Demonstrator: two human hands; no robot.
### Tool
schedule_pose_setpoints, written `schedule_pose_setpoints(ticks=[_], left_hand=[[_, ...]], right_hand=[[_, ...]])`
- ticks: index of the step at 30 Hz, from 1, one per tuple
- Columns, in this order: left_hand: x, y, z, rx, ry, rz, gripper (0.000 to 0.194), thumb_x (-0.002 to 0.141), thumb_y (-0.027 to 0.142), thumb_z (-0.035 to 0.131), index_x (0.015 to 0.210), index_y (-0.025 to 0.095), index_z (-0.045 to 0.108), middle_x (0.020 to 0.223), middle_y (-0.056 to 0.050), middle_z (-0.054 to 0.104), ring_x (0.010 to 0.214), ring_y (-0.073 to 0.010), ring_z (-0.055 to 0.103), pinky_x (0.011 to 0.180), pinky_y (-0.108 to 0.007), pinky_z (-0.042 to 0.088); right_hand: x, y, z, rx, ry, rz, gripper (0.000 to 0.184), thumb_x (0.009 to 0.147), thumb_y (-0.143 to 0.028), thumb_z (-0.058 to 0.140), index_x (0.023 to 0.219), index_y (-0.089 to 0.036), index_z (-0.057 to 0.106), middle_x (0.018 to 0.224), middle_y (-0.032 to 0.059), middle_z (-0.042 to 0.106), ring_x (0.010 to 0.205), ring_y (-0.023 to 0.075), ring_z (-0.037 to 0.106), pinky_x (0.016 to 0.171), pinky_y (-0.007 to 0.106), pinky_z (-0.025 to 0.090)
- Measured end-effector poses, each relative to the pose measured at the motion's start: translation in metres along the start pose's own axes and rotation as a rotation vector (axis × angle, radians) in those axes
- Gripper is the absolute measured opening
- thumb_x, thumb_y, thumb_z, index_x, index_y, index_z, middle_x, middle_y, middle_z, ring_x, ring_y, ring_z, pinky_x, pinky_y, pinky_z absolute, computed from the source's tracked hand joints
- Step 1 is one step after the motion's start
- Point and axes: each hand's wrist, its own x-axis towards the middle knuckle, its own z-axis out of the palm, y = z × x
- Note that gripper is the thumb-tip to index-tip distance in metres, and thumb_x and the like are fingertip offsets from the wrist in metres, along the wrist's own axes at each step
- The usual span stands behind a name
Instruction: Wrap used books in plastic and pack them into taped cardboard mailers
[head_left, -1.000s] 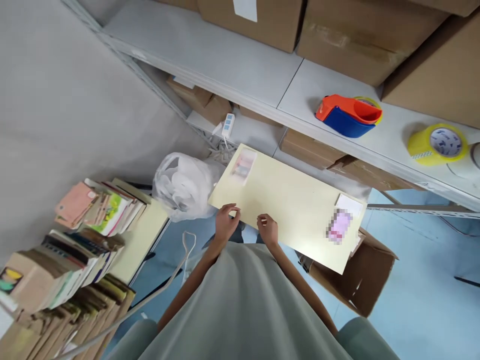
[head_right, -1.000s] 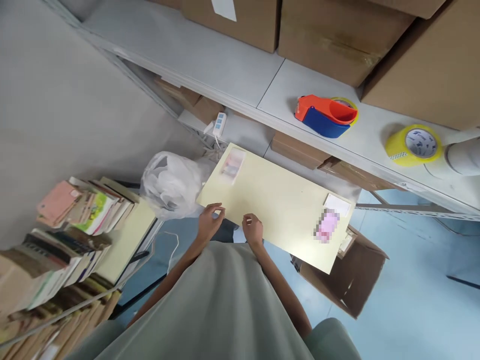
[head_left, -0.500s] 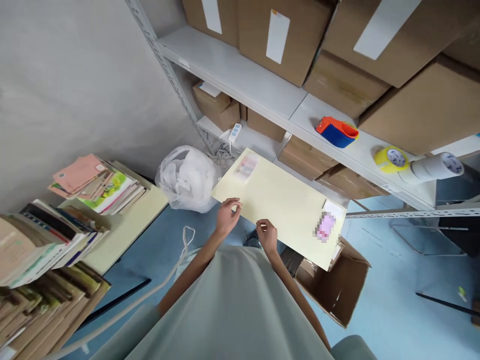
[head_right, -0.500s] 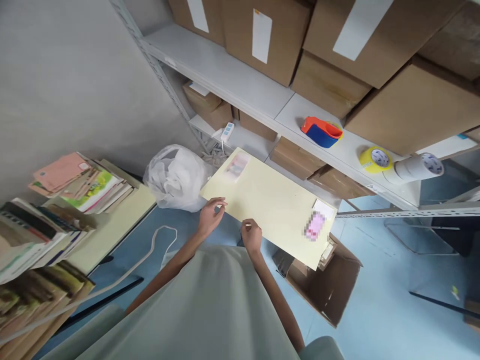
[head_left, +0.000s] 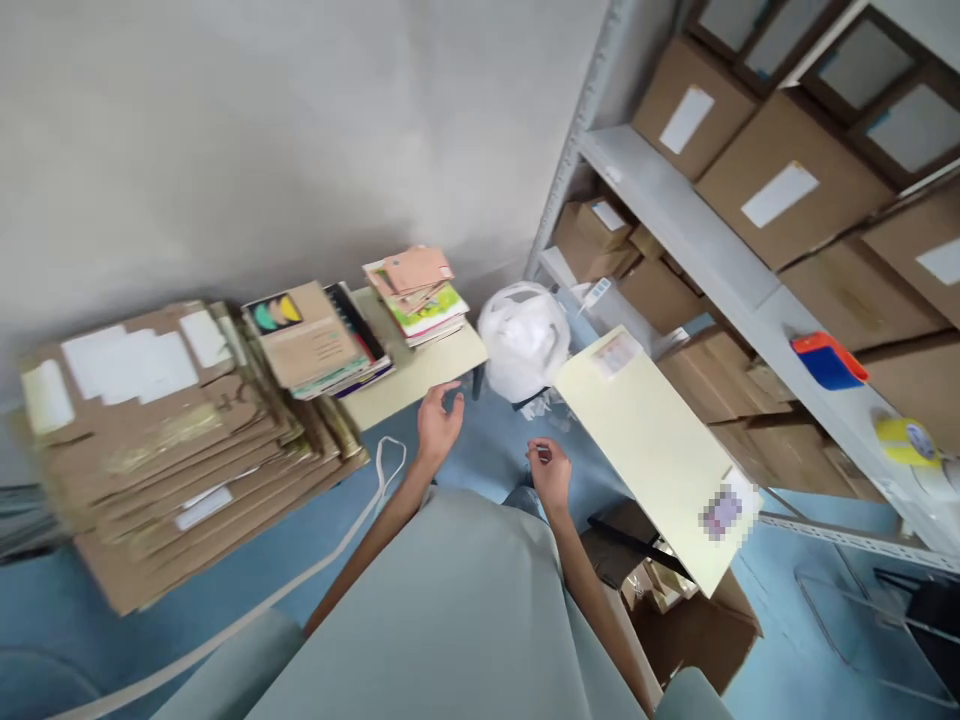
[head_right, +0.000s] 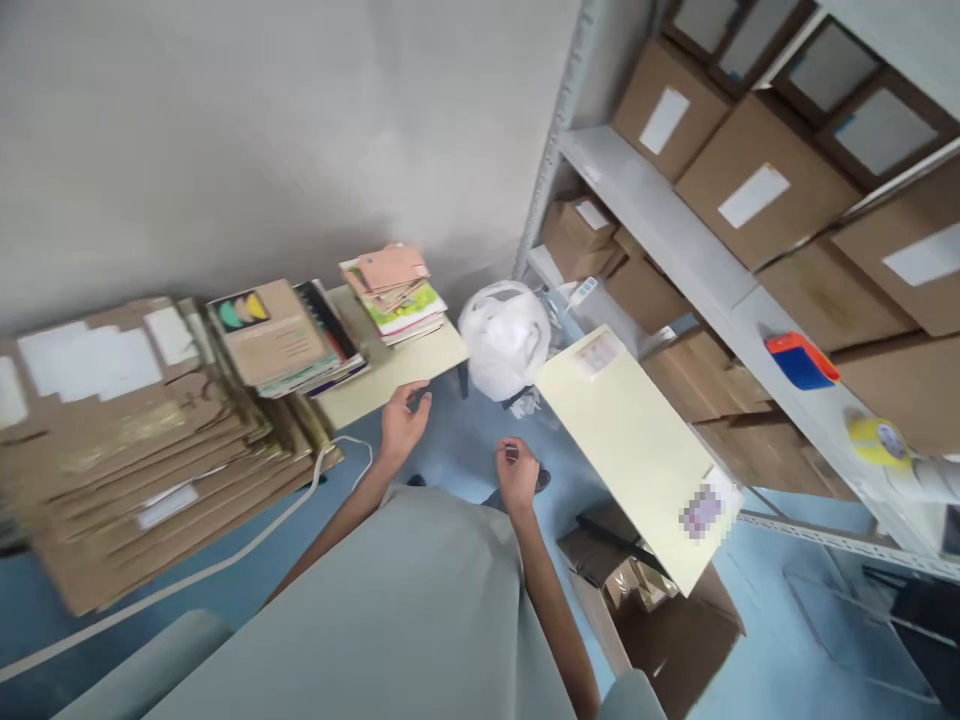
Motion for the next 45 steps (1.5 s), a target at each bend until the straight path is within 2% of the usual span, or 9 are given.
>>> schedule_pose_setpoints(ticks=[5, 10, 12, 15, 19, 24, 36, 41, 45], left_hand=[[-0.001, -0.052, -0.105, 0.038, 0.201, -0.085, 0.033, 0.096, 0.023, 0.062, 0.126, 0.019, 0.073, 0.131, -0.016, 0.075, 0.131, -0.0331, 0.069, 0.119, -0.051, 0.052], [-0.015, -0.098, -0.203, 0.175, 0.376, -0.1, 0.047, 0.094, 0.016, 0.058, 0.139, 0.015, 0.069, 0.142, -0.02, 0.069, 0.142, -0.0335, 0.062, 0.13, -0.052, 0.043], [-0.017, -0.117, -0.235, 0.247, 0.393, -0.134, 0.058, 0.09, 0.014, 0.06, 0.148, 0.013, 0.064, 0.15, -0.021, 0.064, 0.149, -0.035, 0.057, 0.133, -0.052, 0.04], [-0.009, -0.143, -0.27, 0.348, 0.309, -0.188, 0.084, 0.082, 0.012, 0.066, 0.164, 0.009, 0.051, 0.17, -0.026, 0.048, 0.165, -0.0402, 0.04, 0.139, -0.056, 0.03], [0.017, -0.171, -0.295, 0.474, 0.102, -0.211, 0.114, 0.072, 0.013, 0.074, 0.174, -0.004, 0.027, 0.184, -0.034, 0.021, 0.176, -0.0456, 0.012, 0.143, -0.059, 0.014], [0.037, -0.19, -0.306, 0.567, -0.068, -0.179, 0.118, 0.07, 0.019, 0.072, 0.173, -0.011, 0.025, 0.183, -0.039, 0.017, 0.175, -0.0495, 0.013, 0.141, -0.067, 0.013], [0.016, -0.187, -0.318, 0.712, -0.172, -0.04, 0.083, 0.081, 0.006, 0.056, 0.162, -0.01, 0.05, 0.171, -0.036, 0.047, 0.162, -0.0445, 0.046, 0.136, -0.06, 0.032], [0.022, -0.179, -0.342, 0.726, -0.22, 0.022, 0.068, 0.086, 0.011, 0.056, 0.152, -0.001, 0.066, 0.16, -0.031, 0.062, 0.153, -0.0429, 0.058, 0.136, -0.06, 0.034], [0.032, -0.165, -0.37, 0.669, -0.123, 0.014, 0.061, 0.09, 0.009, 0.051, 0.146, 0.012, 0.073, 0.149, -0.018, 0.075, 0.142, -0.0356, 0.069, 0.137, -0.057, 0.034]], right_hand=[[-0.039, -0.04, 0.065, -0.027, -0.099, -0.044, 0.034, 0.095, -0.057, 0.057, 0.099, -0.028, 0.074, 0.096, 0.0074, 0.086, 0.086, 0.0283, 0.085, 0.083, 0.04, 0.067], [-0.063, -0.072, 0.106, -0.065, -0.24, -0.122, 0.033, 0.094, -0.056, 0.059, 0.098, -0.027, 0.074, 0.096, 0.0083, 0.086, 0.087, 0.0276, 0.084, 0.088, 0.041, 0.067], [-0.068, -0.082, 0.116, -0.065, -0.271, -0.146, 0.033, 0.093, -0.056, 0.06, 0.098, -0.027, 0.074, 0.094, 0.0085, 0.086, 0.087, 0.0276, 0.084, 0.088, 0.041, 0.068], [-0.073, -0.094, 0.126, -0.058, -0.292, -0.175, 0.034, 0.092, -0.056, 0.06, 0.098, -0.026, 0.074, 0.094, 0.0091, 0.085, 0.086, 0.0281, 0.084, 0.086, 0.042, 0.068], [-0.078, -0.104, 0.132, -0.075, -0.321, -0.219, 0.034, 0.093, -0.056, 0.059, 0.097, -0.026, 0.075, 0.097, 0.0094, 0.085, 0.087, 0.0283, 0.084, 0.086, 0.042, 0.068], [-0.082, -0.109, 0.131, -0.088, -0.314, -0.253, 0.032, 0.094, -0.054, 0.06, 0.097, -0.026, 0.075, 0.096, 0.009, 0.086, 0.086, 0.0283, 0.084, 0.086, 0.043, 0.068], [-0.1, -0.096, 0.138, -0.094, -0.301, -0.225, 0.033, 0.095, -0.055, 0.057, 0.098, -0.027, 0.075, 0.096, 0.0078, 0.086, 0.087, 0.0281, 0.085, 0.084, 0.04, 0.068], [-0.102, -0.103, 0.148, -0.071, -0.333, -0.265, 0.033, 0.095, -0.054, 0.058, 0.097, -0.026, 0.075, 0.092, 0.0077, 0.086, 0.086, 0.0283, 0.085, 0.087, 0.041, 0.068], [-0.099, -0.114, 0.15, -0.029, -0.339, -0.296, 0.032, 0.095, -0.052, 0.059, 0.097, -0.026, 0.076, 0.09, 0.0077, 0.086, 0.084, 0.0288, 0.084, 0.088, 0.043, 0.068]])
